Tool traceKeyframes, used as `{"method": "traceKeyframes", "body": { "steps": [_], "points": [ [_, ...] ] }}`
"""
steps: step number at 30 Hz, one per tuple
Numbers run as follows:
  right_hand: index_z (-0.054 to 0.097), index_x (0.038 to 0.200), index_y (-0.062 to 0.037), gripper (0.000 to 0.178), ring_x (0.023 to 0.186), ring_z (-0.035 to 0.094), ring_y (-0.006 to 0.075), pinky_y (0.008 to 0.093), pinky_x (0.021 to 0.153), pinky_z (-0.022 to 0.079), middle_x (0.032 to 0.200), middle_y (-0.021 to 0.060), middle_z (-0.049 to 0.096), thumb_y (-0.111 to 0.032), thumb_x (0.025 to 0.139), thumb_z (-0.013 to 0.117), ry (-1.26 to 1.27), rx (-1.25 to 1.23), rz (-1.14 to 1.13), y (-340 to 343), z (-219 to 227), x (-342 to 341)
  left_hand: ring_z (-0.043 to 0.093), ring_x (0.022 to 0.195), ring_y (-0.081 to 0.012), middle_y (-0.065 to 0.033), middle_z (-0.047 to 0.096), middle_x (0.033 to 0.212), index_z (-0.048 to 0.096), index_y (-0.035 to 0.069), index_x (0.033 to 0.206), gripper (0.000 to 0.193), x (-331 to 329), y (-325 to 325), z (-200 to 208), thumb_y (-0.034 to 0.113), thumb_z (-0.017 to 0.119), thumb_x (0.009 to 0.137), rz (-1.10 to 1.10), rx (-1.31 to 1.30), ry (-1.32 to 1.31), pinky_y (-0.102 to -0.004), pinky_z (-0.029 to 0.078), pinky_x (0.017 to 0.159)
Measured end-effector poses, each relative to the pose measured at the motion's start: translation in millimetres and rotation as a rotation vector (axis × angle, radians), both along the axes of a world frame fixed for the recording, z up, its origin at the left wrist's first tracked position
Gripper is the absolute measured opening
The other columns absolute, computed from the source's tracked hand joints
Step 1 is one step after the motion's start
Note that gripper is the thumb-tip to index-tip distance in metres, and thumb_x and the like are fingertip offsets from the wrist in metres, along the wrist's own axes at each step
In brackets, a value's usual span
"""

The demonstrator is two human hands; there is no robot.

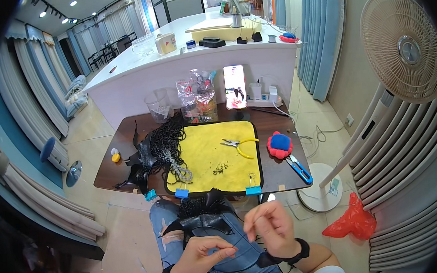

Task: Hand-stitching and assembling black mesh components of a shoe upper using a needle and thread.

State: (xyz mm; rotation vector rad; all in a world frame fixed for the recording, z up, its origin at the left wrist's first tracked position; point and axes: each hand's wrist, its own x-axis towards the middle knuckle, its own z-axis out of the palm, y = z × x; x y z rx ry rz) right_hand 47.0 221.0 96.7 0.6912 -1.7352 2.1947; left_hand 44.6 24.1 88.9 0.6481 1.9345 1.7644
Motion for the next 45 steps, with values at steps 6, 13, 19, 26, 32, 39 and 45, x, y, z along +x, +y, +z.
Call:
{"method": "traceKeyframes", "body": {
  "steps": [6,13,19,26,32,39,45],
  "points": [
    [0.035,0.096,-0.006,0.015,0.035,0.043,0.0152,0.0252,0.034,0.041,0.056,0.0064,0.046,-0.02,0.096,0.04,-0.103,-0.356,0.013,34.4,37.5,2.1,0.062,0.073,-0.0141,-0.0101,0.066,0.08,0.066,-0.004,0.085,0.01,3.8,-10.5,-3.2,0.005,0.063,0.082,0.03,-0.073,0.141,-0.0232,0.047,0.065],
    [0.038,0.093,-0.004,0.013,0.039,0.04,0.0102,0.0215,0.032,0.038,0.061,0.0036,0.042,-0.016,0.096,0.042,0.307,-0.429,-0.174,89.4,61.5,22.7,0.063,0.072,-0.0156,-0.0096,0.066,0.08,0.067,-0.001,0.086,0.009,8.0,-21.5,-10.4,0.005,0.064,0.081,0.038,-0.134,0.206,-0.0232,0.047,0.064],
    [0.039,0.102,0.001,0.015,0.052,0.048,0.0133,0.0241,0.044,0.047,0.072,0.0071,0.045,-0.013,0.096,0.04,0.471,-0.474,-0.29,120.9,77.8,50.5,0.063,0.072,-0.0167,-0.0088,0.067,0.08,0.067,0.0,0.086,0.008,8.8,-27.1,-13.6,0.005,0.065,0.08,0.042,-0.163,0.284,-0.0239,0.046,0.062],
    [0.038,0.109,0.0001,0.018,0.057,0.051,0.0132,0.0254,0.051,0.05,0.076,0.0071,0.045,-0.013,0.096,0.04,0.552,-0.411,-0.356,134.3,80.1,64.9,0.062,0.072,-0.022,-0.0099,0.066,0.081,0.066,0.001,0.082,0.009,-1.0,-23.2,-11.5,0.002,0.068,0.074,0.19,-0.284,0.602,-0.0274,0.047,0.064],
    [0.048,0.103,0.0011,0.016,0.057,0.053,0.0155,0.0296,0.051,0.048,0.078,0.0081,0.049,-0.008,0.09,0.052,0.692,-0.361,-0.397,144.5,82.0,92.8,0.061,0.077,-0.0227,-0.0103,0.064,0.086,0.066,0.003,0.083,0.012,-18.7,-22.6,-39.4,0.002,0.069,0.071,0.386,-0.369,0.876,-0.0305,0.047,0.066],
    [0.054,0.085,0.0025,0.004,0.037,0.046,0.0115,0.0228,0.04,0.041,0.059,0.0051,0.053,0.003,0.084,0.051,0.894,-0.303,0.012,315.9,-18.6,248.0,0.058,0.077,-0.024,-0.01,0.061,0.087,0.066,0.003,0.084,0.014,-24.5,-23.4,-52.7,0.003,0.069,0.07,0.486,-0.531,0.983,-0.0321,0.047,0.064],
    [0.055,0.081,0.0017,0.003,0.035,0.046,0.0115,0.0228,0.039,0.04,0.057,0.0051,0.053,0.003,0.082,0.053,0.846,-0.316,0.023,351.0,-41.2,261.8,0.057,0.074,-0.0204,-0.0096,0.061,0.088,0.065,0.003,0.091,0.014,-12.1,-14.8,-34.3,0.009,0.065,0.079,0.431,-0.552,0.539,-0.0287,0.046,0.061]
  ]
}}
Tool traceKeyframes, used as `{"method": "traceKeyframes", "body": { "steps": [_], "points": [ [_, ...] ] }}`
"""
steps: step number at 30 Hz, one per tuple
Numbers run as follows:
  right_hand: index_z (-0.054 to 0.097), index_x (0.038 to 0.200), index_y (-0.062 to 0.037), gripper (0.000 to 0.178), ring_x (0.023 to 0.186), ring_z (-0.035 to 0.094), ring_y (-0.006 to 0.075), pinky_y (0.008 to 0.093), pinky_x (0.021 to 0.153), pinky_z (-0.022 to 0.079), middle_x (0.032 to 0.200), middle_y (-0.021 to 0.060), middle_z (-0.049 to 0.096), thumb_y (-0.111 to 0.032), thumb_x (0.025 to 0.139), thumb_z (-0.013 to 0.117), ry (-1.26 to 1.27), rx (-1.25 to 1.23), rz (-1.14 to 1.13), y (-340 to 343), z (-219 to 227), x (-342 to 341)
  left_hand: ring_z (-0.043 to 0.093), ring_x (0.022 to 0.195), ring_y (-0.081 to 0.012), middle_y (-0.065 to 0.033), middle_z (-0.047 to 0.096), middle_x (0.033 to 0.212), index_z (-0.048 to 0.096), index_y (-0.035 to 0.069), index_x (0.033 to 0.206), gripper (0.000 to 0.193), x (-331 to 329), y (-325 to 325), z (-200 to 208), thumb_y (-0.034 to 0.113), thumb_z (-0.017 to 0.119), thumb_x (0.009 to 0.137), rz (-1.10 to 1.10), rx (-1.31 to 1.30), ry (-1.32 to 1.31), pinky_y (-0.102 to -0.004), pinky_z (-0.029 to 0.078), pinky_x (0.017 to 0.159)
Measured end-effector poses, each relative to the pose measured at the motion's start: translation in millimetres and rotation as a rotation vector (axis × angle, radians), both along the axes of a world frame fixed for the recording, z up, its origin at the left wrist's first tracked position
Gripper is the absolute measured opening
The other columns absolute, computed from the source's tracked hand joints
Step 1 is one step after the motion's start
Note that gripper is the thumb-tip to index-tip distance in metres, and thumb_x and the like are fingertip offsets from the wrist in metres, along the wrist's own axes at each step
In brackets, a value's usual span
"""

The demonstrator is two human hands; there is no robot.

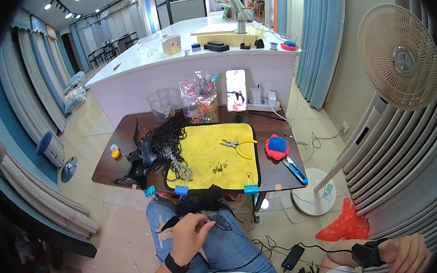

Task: Hand-stitching and assembling black mesh components of a shoe upper using a needle and thread.

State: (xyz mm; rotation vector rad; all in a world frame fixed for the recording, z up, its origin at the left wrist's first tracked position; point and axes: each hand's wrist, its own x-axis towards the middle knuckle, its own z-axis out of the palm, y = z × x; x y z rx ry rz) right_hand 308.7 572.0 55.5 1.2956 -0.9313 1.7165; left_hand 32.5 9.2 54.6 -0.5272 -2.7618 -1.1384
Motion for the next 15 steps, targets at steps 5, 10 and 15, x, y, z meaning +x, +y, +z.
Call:
{"method": "traceKeyframes", "body": {
  "steps": [5,10,15],
  "points": [
    [0.056,0.078,0.001,0.004,0.034,0.045,0.0115,0.0228,0.038,0.04,0.056,0.0051,0.054,0.003,0.081,0.054,-0.085,-0.014,0.123,-228.7,106.4,-163.9,0.059,0.084,-0.0184,-0.0074,0.063,0.093,0.062,0.0,0.102,0.026,1.7,5.9,-1.7,0.022,0.054,0.091,-0.395,0.467,-0.859,-0.0257,0.048,0.063],
    [0.057,0.074,0.0004,0.006,0.033,0.044,0.0116,0.0228,0.037,0.039,0.055,0.0051,0.055,0.004,0.079,0.056,-0.084,0.011,0.183,-115.4,61.2,-104.2,0.055,0.106,-0.0217,-0.0096,0.061,0.099,0.058,-0.002,0.105,0.03,-2.0,30.4,-9.1,0.024,0.045,0.095,-0.175,1.542,-1.305,-0.0248,0.052,0.069],
    [0.057,0.071,-0.0003,0.008,0.031,0.044,0.0116,0.0228,0.036,0.039,0.053,0.0052,0.056,0.004,0.078,0.057,-0.109,0.006,0.2,-36.2,20.9,-71.8,0.058,0.101,-0.0211,-0.0109,0.061,0.095,0.057,-0.001,0.103,0.021,-1.0,3.4,-55.2,0.015,0.05,0.092,-0.016,1.911,-1.41,-0.0249,0.053,0.074]
  ]
}}
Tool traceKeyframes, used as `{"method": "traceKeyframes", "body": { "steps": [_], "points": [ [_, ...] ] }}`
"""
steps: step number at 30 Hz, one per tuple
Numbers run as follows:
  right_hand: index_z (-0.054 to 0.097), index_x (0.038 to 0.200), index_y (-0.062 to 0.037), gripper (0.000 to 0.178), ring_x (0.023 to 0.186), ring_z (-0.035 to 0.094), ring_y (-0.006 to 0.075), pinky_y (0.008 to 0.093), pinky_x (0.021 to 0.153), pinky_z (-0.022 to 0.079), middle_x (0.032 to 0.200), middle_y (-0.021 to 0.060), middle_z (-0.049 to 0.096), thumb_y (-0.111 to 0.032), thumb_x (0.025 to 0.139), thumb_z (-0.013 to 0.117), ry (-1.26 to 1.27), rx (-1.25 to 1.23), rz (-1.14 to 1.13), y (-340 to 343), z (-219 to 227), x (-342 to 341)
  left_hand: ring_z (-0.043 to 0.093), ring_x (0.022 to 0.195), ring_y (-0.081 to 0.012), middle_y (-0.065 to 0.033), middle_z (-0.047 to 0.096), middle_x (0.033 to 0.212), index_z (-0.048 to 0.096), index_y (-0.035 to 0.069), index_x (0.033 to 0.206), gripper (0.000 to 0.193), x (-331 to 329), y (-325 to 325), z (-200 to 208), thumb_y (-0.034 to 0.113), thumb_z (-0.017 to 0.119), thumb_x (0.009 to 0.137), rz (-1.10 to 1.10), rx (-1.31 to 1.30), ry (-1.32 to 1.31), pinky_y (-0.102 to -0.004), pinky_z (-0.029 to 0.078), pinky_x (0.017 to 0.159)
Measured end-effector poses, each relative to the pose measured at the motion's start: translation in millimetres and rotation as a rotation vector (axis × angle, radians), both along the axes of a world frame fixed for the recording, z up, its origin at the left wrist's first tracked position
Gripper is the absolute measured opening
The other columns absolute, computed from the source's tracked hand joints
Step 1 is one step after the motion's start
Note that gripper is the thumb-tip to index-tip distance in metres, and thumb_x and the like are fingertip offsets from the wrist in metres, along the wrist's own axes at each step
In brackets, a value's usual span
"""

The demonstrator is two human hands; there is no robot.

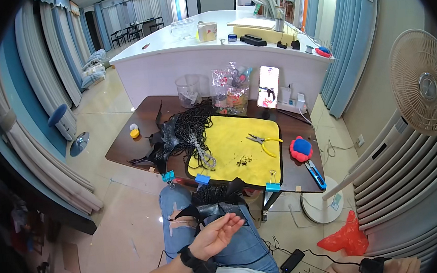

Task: Hand-stitching and assembling black mesh components of a shoe upper using a needle and thread.

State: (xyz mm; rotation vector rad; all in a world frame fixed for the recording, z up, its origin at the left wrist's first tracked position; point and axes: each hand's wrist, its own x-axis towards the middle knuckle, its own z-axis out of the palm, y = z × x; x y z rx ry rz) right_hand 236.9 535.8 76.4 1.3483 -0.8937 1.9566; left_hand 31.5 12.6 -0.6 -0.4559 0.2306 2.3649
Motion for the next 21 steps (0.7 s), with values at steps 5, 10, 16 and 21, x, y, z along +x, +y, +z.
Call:
{"method": "traceKeyframes", "body": {
  "steps": [5,10,16,21],
  "points": [
    [0.058,0.067,-0.0009,0.01,0.03,0.043,0.0116,0.0228,0.035,0.038,0.052,0.0052,0.056,0.004,0.076,0.059,-0.08,-0.002,0.022,-97.0,40.4,-57.3,0.061,0.089,-0.0174,-0.0082,0.062,0.089,0.057,-0.001,0.102,0.017,12.8,-23.4,-17.7,0.011,0.054,0.09,0.067,-0.092,-0.041,-0.0237,0.053,0.072],
    [0.061,0.064,-0.0018,0.009,0.037,0.05,0.0147,0.0259,0.039,0.043,0.065,0.0094,0.062,0.001,0.069,0.068,-0.215,0.089,-0.121,-156.4,39.7,-108.2,0.061,0.074,-0.0147,-0.0063,0.061,0.081,0.057,-0.001,0.101,0.017,17.7,-28.3,-15.0,0.011,0.054,0.09,0.092,-0.395,0.154,-0.0235,0.053,0.067],
    [0.062,0.08,0.0036,0.008,0.053,0.055,0.0184,0.0269,0.048,0.043,0.072,0.0102,0.06,-0.003,0.077,0.064,-0.832,0.818,0.045,-284.9,1.2,-204.2,0.061,0.067,-0.0162,-0.0076,0.06,0.073,0.056,-0.002,0.104,0.018,16.2,-32.7,-11.3,0.009,0.053,0.09,0.108,-0.641,0.251,-0.024,0.052,0.061],
    [0.06,0.088,0.0025,0.008,0.059,0.054,0.0073,0.0189,0.051,0.043,0.068,0.0053,0.059,-0.004,0.085,0.059,-1.375,0.953,-0.015,-339.2,-26.7,-206.0,0.062,0.066,-0.017,-0.0085,0.061,0.072,0.056,-0.003,0.106,0.02,11.6,-32.4,-13.7,0.008,0.053,0.09,0.076,-0.649,0.231,-0.0246,0.052,0.06]
  ]
}}
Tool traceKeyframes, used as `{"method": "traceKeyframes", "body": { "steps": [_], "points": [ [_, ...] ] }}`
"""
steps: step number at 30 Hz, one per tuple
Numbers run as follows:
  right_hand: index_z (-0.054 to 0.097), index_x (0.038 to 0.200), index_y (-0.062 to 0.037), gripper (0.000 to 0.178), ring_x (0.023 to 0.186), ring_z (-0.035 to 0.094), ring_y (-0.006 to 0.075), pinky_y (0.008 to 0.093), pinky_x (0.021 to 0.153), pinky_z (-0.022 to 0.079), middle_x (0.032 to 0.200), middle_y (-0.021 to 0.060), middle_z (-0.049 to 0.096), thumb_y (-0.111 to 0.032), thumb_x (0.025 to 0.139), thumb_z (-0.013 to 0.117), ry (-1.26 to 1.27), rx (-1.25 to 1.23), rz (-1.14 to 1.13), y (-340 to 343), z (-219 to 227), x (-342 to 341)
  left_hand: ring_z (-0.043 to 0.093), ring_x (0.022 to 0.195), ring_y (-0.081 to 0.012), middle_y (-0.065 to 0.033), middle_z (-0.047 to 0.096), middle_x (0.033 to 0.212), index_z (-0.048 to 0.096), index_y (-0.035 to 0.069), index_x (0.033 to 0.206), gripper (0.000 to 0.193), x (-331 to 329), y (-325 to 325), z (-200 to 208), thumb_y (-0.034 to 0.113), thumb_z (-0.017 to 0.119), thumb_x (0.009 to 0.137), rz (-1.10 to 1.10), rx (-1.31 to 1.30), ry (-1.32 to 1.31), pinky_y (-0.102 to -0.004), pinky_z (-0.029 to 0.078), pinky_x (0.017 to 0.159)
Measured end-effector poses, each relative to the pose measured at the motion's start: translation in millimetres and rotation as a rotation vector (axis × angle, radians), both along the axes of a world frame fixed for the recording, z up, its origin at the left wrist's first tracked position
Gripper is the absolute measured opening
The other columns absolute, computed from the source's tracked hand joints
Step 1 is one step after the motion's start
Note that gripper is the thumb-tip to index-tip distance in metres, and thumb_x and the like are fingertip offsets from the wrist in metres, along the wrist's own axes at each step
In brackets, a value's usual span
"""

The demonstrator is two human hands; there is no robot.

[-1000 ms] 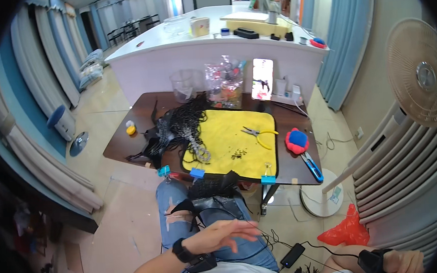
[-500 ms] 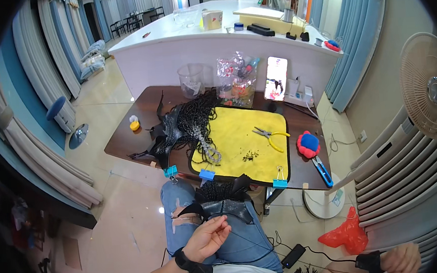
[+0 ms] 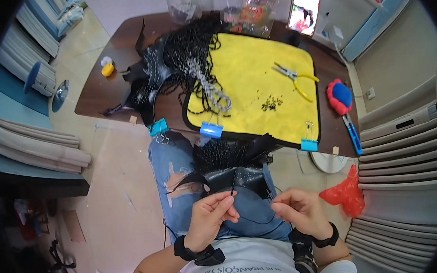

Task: Hand-stitching and assembling black mesh components of a shoe upper using a needle and thread.

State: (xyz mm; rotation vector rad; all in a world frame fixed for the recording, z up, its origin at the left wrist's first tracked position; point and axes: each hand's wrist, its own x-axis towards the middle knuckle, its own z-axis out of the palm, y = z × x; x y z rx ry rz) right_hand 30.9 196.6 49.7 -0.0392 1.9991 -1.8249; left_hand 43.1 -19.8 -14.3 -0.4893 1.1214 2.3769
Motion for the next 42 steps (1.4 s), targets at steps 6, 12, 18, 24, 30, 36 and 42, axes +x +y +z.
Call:
{"method": "traceKeyframes", "body": {
  "steps": [6,12,18,24,30,36,42],
  "points": [
    [0.058,0.097,0.0013,0.014,0.062,0.055,0.0048,0.016,0.053,0.044,0.069,0.0029,0.06,-0.009,0.088,0.058,-0.322,-0.016,0.034,-24.3,-20.0,7.5,0.062,0.067,-0.0179,-0.0098,0.061,0.072,0.059,-0.004,0.102,0.017,-1.6,-2.8,-1.6,0.006,0.053,0.089,-0.068,-0.018,0.028,-0.0255,0.052,0.059],
    [0.057,0.105,0.0011,0.02,0.063,0.056,0.0042,0.0169,0.054,0.045,0.071,0.0027,0.061,-0.008,0.088,0.057,-0.258,-0.112,0.033,-29.6,-23.8,15.7,0.062,0.068,-0.0168,-0.0103,0.062,0.074,0.06,-0.005,0.099,0.016,-1.2,-0.1,4.1,0.004,0.054,0.088,-0.096,-0.073,0.069,-0.0259,0.053,0.061],
    [0.056,0.111,0.0015,0.024,0.064,0.055,0.0035,0.017,0.053,0.045,0.072,0.0026,0.061,-0.007,0.088,0.056,-0.234,-0.094,0.082,-28.9,-26.5,16.2,0.061,0.07,-0.0141,-0.0098,0.062,0.078,0.06,-0.006,0.103,0.019,-0.7,5.4,8.3,0.003,0.055,0.088,-0.137,-0.226,0.153,-0.0256,0.053,0.064],
    [0.056,0.111,0.0014,0.024,0.061,0.054,0.0033,0.0169,0.052,0.043,0.07,0.0025,0.06,-0.006,0.088,0.056,-0.275,-0.092,0.058,-28.3,-26.4,13.7,0.061,0.072,-0.0134,-0.0098,0.063,0.081,0.059,-0.007,0.105,0.02,0.8,8.0,6.6,0.003,0.055,0.088,-0.132,-0.273,0.202,-0.0254,0.054,0.065],
    [0.054,0.113,0.0009,0.027,0.058,0.053,0.0034,0.0167,0.052,0.044,0.069,0.002,0.059,-0.007,0.088,0.056,-0.328,-0.079,0.069,-28.3,-27.9,11.9,0.061,0.072,-0.0124,-0.0095,0.063,0.081,0.06,-0.006,0.105,0.02,1.2,8.4,4.4,0.003,0.056,0.087,-0.145,-0.316,0.211,-0.0247,0.054,0.064],
    [0.039,0.118,-0.0011,0.037,0.061,0.056,0.0052,0.0172,0.052,0.045,0.068,0.0022,0.059,-0.006,0.086,0.058,-0.322,-0.159,-0.02,-34.9,-28.9,13.4,0.061,0.07,-0.0114,-0.0092,0.063,0.08,0.061,-0.006,0.102,0.018,2.5,9.9,2.3,0.002,0.056,0.087,-0.139,-0.434,0.28,-0.0232,0.053,0.062],
    [0.034,0.118,-0.0018,0.04,0.062,0.057,0.0067,0.0177,0.051,0.046,0.069,0.0032,0.058,-0.005,0.086,0.058,-0.285,-0.2,-0.091,-44.0,-30.5,14.5,0.061,0.07,-0.0109,-0.0092,0.064,0.081,0.063,-0.006,0.099,0.016,2.4,9.8,3.2,0.001,0.057,0.086,-0.137,-0.504,0.317,-0.022,0.053,0.061]
  ]
}}
